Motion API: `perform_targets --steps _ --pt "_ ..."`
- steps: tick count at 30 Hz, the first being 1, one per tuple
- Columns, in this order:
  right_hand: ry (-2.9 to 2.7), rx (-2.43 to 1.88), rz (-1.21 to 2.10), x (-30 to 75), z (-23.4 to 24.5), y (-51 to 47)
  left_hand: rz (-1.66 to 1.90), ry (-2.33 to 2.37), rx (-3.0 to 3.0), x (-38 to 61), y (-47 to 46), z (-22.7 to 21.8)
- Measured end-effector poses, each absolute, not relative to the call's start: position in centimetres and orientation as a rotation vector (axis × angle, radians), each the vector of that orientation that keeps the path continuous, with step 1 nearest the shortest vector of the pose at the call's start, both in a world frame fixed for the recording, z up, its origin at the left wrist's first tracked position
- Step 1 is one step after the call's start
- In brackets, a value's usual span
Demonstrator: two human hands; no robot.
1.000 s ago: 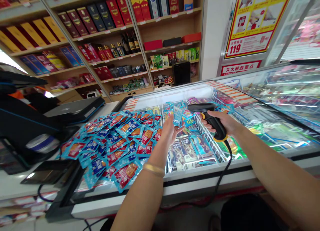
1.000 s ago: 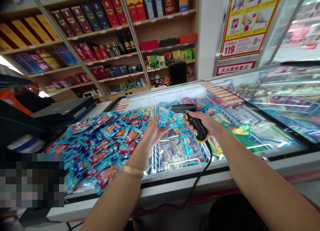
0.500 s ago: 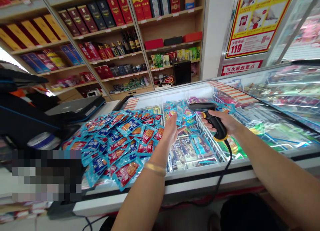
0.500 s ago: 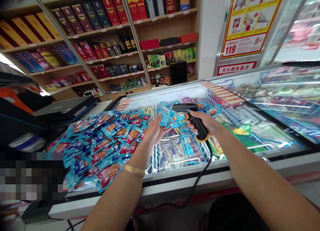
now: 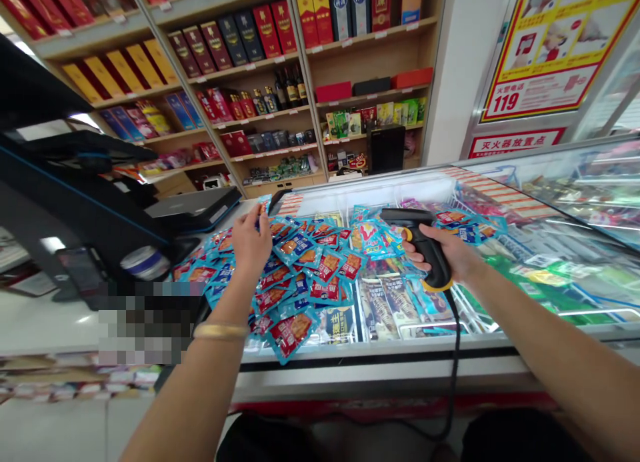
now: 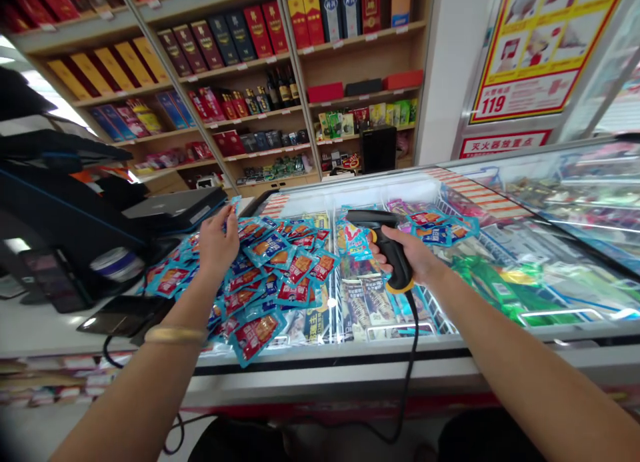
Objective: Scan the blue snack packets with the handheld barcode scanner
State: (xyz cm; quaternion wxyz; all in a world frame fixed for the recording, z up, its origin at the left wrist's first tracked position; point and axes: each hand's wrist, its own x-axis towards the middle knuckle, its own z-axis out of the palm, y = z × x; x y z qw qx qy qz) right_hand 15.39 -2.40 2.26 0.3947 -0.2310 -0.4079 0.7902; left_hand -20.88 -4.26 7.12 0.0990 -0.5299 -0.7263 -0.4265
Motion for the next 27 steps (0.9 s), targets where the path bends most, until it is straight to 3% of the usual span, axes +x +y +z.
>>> perform_targets --steps 5,10,18,24,27 --pt "-1.043 -0.56 2.056 13.1 1.8 -2.7 -0.735 -2.61 -1.524 -25.4 -4.3 6.7" --pt "-1.054 -0.558 2.079 12.2 1.4 -2.9 -0.73 -2.568 -1.576 -25.3 -4.5 6.8" --pt "-1.031 -0.617 1.99 15.4 2.1 -2.5 -1.121 -2.066 -1.871 -16.5 -4.0 7.2" --pt "-0.988 -0.716 1.767 23.5 2.1 -2.4 -1.869 -1.73 -2.616 -2.9 -1.3 5.2" --pt "-0.939 -0.771 1.635 27.5 1.2 -2.4 -1.832 -1.67 -2.908 3.4 1.2 3.6"
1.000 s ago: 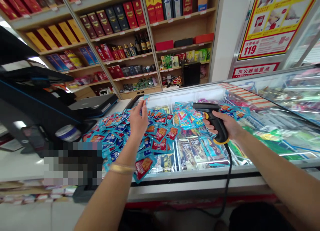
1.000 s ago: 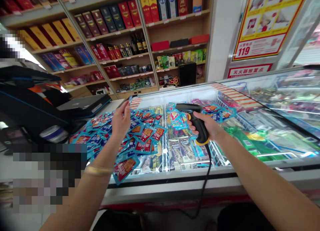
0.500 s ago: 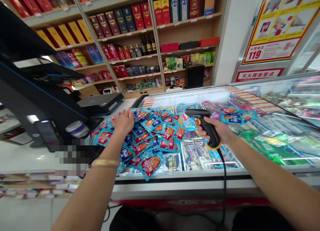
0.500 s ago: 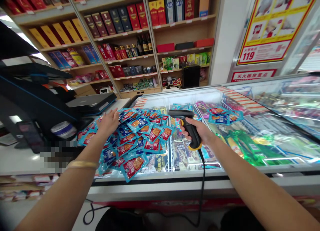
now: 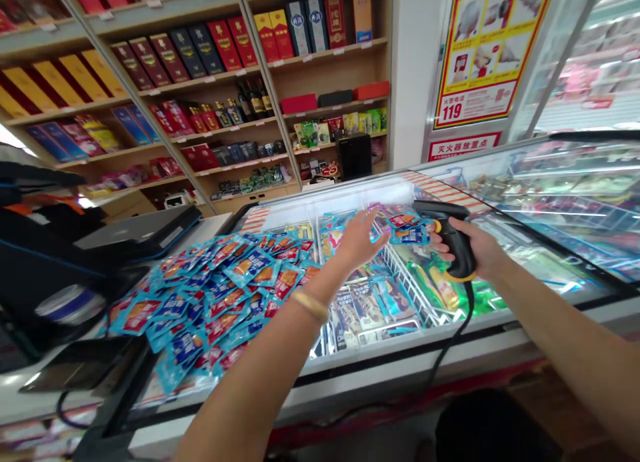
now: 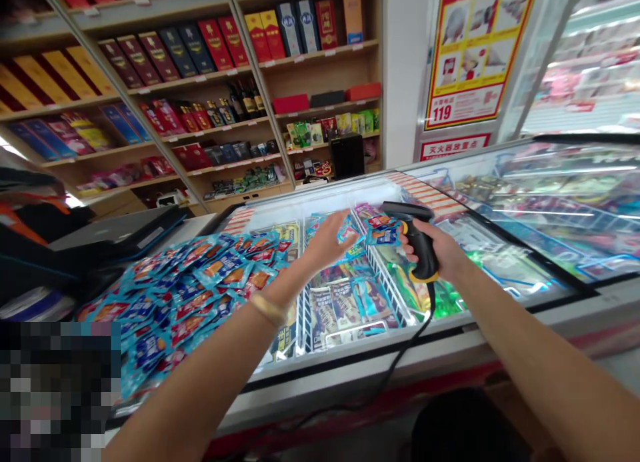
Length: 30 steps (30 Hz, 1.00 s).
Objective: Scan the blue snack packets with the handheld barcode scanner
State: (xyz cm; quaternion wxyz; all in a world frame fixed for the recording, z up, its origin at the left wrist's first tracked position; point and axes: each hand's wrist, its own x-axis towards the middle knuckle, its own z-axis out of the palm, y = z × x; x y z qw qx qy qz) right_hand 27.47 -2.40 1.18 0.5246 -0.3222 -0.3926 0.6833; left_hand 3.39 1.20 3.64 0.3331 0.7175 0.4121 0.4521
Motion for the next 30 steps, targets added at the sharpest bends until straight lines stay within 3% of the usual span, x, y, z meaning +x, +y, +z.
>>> perform_targets --steps 7,13,30 --pt "-0.687 -0.76 1.43 30.3 0.3 -2.6 0.739 1.242 2.23 13.8 7.2 0.9" --pt "-0.692 -0.72 1.433 29.5 0.6 -2.6 0.477 1.379 2.306 16.1 8.2 0.1" --pt "-0.811 -0.666 1.714 27.0 0.7 -2.8 0.847 1.21 2.015 4.0 -2.2 0.1"
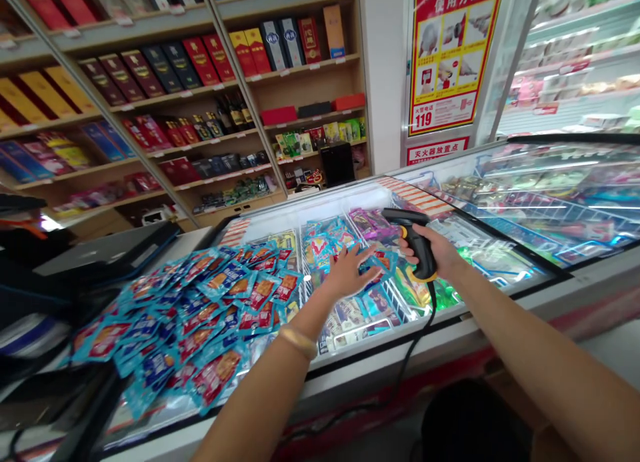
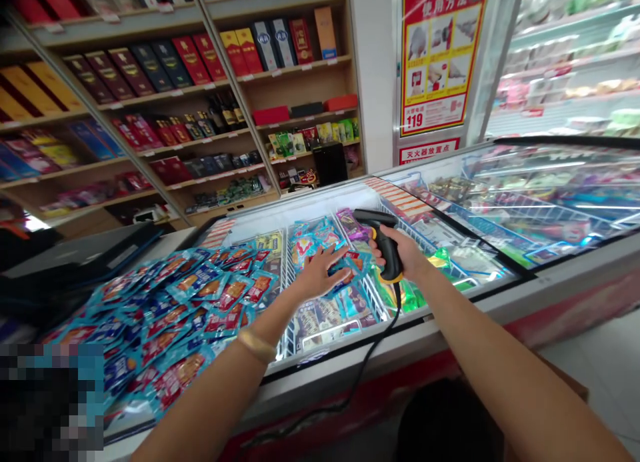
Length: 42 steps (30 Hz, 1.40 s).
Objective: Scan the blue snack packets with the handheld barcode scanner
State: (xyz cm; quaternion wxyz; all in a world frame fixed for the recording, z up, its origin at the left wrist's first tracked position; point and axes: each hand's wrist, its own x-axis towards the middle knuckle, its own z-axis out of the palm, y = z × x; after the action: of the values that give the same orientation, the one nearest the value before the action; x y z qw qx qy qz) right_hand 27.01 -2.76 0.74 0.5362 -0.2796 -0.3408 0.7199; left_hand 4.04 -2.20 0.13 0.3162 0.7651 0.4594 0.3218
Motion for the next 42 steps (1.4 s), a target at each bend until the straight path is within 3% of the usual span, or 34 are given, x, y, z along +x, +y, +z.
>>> perform_targets --steps 4,10,13,18,24,42 --pt "-0.874 -0.636 1.754 25.1 1.8 -1.2 0.978 1.249 1.96 1.2 -1.4 0.3" --pt "-0.893 -0.543 1.814 21.9 2.7 -0.1 0.768 1.483 2.159 0.0 -0.8 -1.2" --pt "-0.904 -0.558 1.839 21.7 2.3 -0.6 0.828 1.509 2.158 -0.1 -0.7 -1.5" --pt "-0.979 -0.647 1.852 22.4 1.8 -1.4 1.336 1.238 1.422 -0.2 -0.5 -1.1" --pt "-1.048 -0.694 1.851 21.4 2.0 -2.5 1.371 0.903 0.732 0.1 -1.2 0.2" --pt "-1.095 -0.65 1.893 21.3 1.6 -2.4 1.421 1.03 0.904 0.5 -0.7 -0.8"
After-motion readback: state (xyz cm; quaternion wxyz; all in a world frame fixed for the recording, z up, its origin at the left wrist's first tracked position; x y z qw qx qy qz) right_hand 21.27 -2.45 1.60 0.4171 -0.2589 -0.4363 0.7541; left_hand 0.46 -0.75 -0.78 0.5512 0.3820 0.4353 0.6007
